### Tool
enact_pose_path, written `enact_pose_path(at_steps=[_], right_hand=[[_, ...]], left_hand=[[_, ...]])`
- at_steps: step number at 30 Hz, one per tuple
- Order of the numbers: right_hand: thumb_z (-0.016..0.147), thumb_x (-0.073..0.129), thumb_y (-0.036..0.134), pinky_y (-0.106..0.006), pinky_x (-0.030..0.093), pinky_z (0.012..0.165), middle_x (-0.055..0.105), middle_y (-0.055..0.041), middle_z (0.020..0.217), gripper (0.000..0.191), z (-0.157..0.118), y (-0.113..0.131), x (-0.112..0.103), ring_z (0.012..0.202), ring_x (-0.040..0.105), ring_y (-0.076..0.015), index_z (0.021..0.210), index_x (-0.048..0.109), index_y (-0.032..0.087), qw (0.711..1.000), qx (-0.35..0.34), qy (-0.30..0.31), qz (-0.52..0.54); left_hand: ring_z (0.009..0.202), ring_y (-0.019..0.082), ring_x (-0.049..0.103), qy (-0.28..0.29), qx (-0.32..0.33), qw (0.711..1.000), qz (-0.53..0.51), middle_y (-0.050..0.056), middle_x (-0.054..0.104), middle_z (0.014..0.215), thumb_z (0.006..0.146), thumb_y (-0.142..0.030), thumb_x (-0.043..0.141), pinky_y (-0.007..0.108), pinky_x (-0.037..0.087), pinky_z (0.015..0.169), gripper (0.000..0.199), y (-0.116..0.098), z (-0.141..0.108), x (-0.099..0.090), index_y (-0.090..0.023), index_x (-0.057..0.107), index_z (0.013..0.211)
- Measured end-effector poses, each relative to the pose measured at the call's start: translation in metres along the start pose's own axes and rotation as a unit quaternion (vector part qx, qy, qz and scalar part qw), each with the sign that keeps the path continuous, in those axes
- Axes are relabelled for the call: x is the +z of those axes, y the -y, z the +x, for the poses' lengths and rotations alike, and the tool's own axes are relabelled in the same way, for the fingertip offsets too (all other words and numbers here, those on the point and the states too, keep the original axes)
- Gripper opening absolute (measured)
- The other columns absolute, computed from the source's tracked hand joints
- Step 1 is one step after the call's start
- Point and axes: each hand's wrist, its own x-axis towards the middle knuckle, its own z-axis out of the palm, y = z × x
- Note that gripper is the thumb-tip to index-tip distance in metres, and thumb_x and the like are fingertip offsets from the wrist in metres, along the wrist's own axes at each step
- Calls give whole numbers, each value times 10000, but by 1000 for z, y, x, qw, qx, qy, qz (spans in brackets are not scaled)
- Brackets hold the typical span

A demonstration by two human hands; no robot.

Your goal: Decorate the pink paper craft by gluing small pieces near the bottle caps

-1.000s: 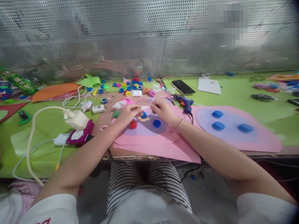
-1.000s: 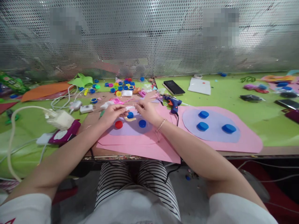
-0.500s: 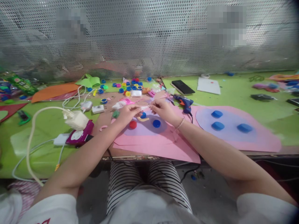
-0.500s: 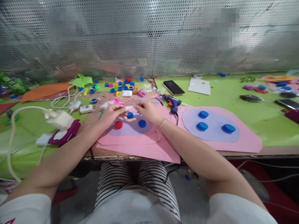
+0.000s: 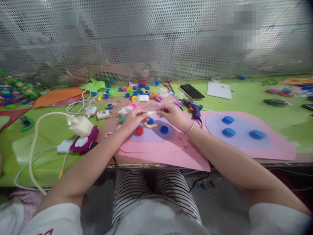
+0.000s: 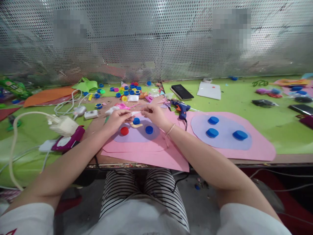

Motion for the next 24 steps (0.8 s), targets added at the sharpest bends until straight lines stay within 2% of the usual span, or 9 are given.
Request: enact_pose_path(at_steps=[5, 8, 12, 20, 24], right_hand=[[774, 561, 221, -271, 489, 609, 676, -40, 769, 186, 2, -8, 0, 646, 585, -116, 895, 687, 159, 999, -38, 15, 4], [767, 585, 254, -283, 496, 627, 682, -29, 777, 181, 0, -11, 2, 660, 593, -124, 893, 698, 189, 998, -62, 23, 1], [770, 588, 209, -291, 496, 628, 672, -26, 762, 137, -4, -7, 6, 665, 594, -134, 852, 698, 203, 996, -86, 24, -14], [784, 579, 197, -264, 455, 583, 656, -24, 739, 104, -11, 6, 16, 627, 551, -115, 836, 661, 160, 991, -127, 15, -48], [838, 491, 189, -264, 470, 611, 660, -33, 764, 189, -14, 11, 15, 652, 564, -112, 925, 655, 155, 988, -147, 26, -43]], left_hand=[[643, 129, 623, 15, 2, 1000, 1, 37, 667, 709, 691, -236, 654, 294, 519, 658, 170, 2, 0, 1, -151, 672, 837], [689, 125, 631, 24, 10, 1000, -2, 49, 687, 799, 700, -216, 652, 302, 517, 704, 176, 1, -2, 2, -165, 686, 865], [745, 128, 635, 48, 27, 998, 18, 57, 697, 882, 683, -228, 681, 298, 511, 739, 255, -2, -5, 4, -177, 688, 933], [630, 101, 599, 39, 36, 999, 9, 27, 666, 731, 628, -282, 723, 264, 508, 663, 311, -2, -4, 3, -143, 674, 902], [662, 108, 609, 22, 42, 999, 1, 29, 664, 753, 621, -309, 728, 269, 513, 681, 332, 2, -1, 2, -132, 655, 892]])
